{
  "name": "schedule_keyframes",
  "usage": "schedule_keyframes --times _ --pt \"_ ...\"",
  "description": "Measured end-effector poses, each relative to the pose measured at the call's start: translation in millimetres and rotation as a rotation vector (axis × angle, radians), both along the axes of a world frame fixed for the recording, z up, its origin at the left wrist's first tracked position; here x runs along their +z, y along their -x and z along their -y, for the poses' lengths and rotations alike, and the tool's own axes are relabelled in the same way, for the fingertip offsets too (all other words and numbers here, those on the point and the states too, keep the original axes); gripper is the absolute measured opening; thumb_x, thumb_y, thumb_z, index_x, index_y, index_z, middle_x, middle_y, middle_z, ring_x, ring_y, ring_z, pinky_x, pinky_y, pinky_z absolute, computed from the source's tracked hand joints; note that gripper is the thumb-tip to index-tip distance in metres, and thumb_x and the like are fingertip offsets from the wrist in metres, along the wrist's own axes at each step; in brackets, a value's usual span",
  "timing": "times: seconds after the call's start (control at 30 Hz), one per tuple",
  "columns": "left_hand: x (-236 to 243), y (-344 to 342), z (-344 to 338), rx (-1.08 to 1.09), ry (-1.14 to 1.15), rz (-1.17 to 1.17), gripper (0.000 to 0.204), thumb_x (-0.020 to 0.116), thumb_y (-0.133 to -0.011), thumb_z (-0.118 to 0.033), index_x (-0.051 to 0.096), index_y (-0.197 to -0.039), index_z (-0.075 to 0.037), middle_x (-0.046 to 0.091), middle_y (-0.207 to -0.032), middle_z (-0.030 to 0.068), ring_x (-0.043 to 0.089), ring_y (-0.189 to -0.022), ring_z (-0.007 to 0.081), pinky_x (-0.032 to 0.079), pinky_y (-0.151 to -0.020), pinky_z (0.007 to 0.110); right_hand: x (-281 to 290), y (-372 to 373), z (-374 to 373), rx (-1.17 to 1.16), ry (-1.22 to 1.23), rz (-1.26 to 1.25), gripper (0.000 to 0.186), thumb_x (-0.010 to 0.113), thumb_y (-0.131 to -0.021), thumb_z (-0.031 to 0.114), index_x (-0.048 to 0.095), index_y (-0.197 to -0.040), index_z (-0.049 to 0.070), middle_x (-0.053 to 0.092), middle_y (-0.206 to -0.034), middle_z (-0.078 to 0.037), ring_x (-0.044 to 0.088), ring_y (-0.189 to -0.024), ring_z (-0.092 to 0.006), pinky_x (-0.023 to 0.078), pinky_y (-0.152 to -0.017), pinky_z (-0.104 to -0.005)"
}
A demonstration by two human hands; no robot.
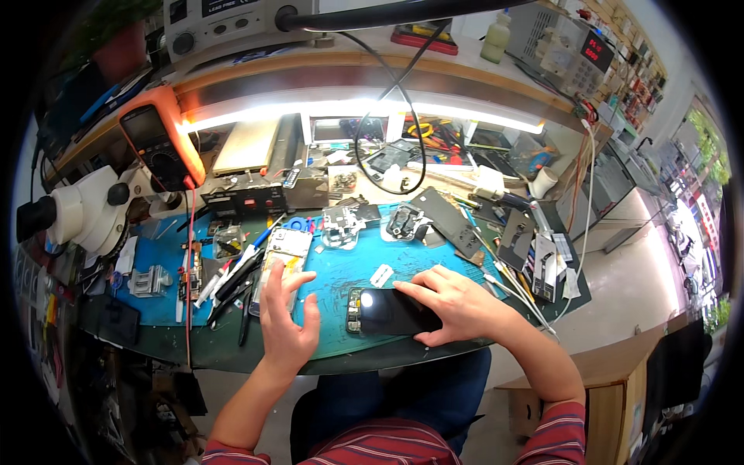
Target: The person works on a disassembled smartphone at a cluttered electronics repair bench. They handle the phone's internal components, connect a charging cable, and compare two screen assemblies side by side. The person then reconnects internal connectors and places the phone on the workbench.
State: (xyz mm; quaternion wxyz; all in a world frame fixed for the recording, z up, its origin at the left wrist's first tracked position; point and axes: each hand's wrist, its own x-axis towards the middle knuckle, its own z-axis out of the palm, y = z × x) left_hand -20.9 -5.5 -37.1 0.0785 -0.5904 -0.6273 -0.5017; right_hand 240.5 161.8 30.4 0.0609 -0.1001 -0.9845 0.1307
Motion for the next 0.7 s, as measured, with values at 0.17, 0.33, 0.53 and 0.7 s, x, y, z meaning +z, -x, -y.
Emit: schedule_keyframes --times 0.17,0.33,0.53,0.7 --pt "1.7 1.1 2.3 0.004 0.010 -0.039 0.075 0.063 -0.090 0.003 0.027 -0.156 0.006 0.072 -0.116 0.0159 0.061 -0.112 0.0301 0.045 -0.104 0.044 15.4 -32.0 0.4 -0.176 0.013 -0.069 0.085 0.087 -0.073 0.038 0.056 -0.146 0.006 0.064 -0.124 -0.016 0.062 -0.113 -0.0344 0.053 -0.099 -0.0427" --pt "-1.5 0.3 2.1 -0.012 -0.012 -0.018 0.076 0.064 -0.089 0.002 0.028 -0.156 0.006 0.072 -0.118 0.0145 0.060 -0.112 0.0302 0.041 -0.105 0.046 20.7 -83.2 -30.8 -0.651 -0.055 -0.177 0.083 0.085 -0.073 0.037 0.058 -0.143 0.003 0.066 -0.119 -0.020 0.064 -0.113 -0.0363 0.052 -0.100 -0.0450" --pt "-1.2 -1.2 1.7 -0.002 0.029 -0.019 0.074 0.064 -0.089 0.001 0.030 -0.155 0.006 0.073 -0.117 0.0124 0.060 -0.110 0.0305 0.040 -0.105 0.046 -10.7 -105.2 -69.5 -1.136 -0.268 -0.162 0.084 0.081 -0.073 0.047 0.061 -0.140 0.001 0.067 -0.120 -0.020 0.064 -0.115 -0.0372 0.052 -0.099 -0.0452" --pt "-5.6 0.5 2.3 0.007 0.064 0.008 0.073 0.065 -0.089 0.000 0.032 -0.155 0.006 0.073 -0.115 0.0121 0.058 -0.109 0.0311 0.040 -0.105 0.047 -17.5 -88.5 -76.0 -1.071 -0.266 -0.188 0.083 0.081 -0.073 0.048 0.061 -0.140 0.002 0.067 -0.120 -0.018 0.063 -0.117 -0.0353 0.052 -0.099 -0.0444"
